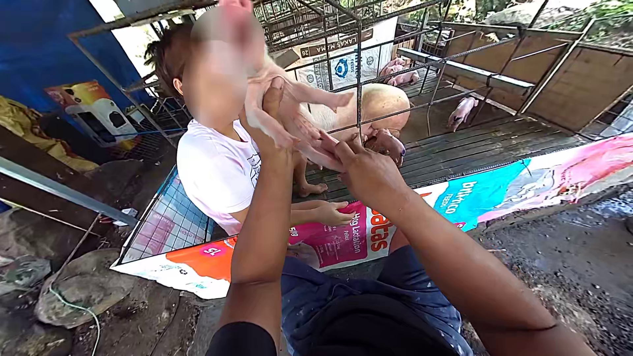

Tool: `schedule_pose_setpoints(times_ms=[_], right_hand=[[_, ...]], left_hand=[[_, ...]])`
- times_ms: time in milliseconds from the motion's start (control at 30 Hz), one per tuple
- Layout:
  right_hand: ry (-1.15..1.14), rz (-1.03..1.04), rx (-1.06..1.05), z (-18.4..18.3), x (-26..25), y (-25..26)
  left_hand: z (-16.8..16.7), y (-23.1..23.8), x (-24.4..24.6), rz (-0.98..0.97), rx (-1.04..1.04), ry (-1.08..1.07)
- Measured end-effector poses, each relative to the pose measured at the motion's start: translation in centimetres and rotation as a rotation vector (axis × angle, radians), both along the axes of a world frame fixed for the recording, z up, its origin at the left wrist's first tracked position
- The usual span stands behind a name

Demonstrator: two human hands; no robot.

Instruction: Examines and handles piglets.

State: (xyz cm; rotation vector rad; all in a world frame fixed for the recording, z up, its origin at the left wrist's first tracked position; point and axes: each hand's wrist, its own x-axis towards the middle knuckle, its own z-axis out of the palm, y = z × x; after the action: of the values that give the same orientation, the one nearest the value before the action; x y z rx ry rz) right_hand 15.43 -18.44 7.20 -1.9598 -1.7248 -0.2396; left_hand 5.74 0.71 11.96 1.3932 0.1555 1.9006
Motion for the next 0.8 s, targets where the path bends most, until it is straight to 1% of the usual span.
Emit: schedule_pose_setpoints(times_ms=[167, 233, 333, 400, 500, 633, 800], right_hand=[[-0.051, -0.014, 0.012, -0.1, -0.8, -0.7], [-0.096, -0.034, 0.004, 0.5, -1.2, -1.2], [-0.175, -0.069, 0.018, 1.0, -1.6, -1.7], [-0.209, -0.082, 0.038, 1.2, -1.5, -1.9], [-0.251, -0.072, 0.050, 1.6, -1.6, -2.2], [-0.285, -0.078, 0.000, 2.2, -1.7, -2.5], [-0.296, -0.062, 0.052, 2.4, -1.2, -3.3]], left_hand=[[0.8, -0.3, -1.0, -0.167, -0.049, 0.006], [1.0, 0.0, -1.4, -0.193, -0.078, -0.009], [1.7, -0.3, -1.8, -0.174, -0.153, -0.074], [2.1, -0.7, -2.2, -0.217, -0.210, -0.104], [2.2, -0.9, -2.6, -0.269, -0.205, -0.105], [1.7, -1.3, -2.7, -0.236, -0.159, -0.124], [1.8, -2.5, -2.5, -0.198, -0.188, -0.150]])
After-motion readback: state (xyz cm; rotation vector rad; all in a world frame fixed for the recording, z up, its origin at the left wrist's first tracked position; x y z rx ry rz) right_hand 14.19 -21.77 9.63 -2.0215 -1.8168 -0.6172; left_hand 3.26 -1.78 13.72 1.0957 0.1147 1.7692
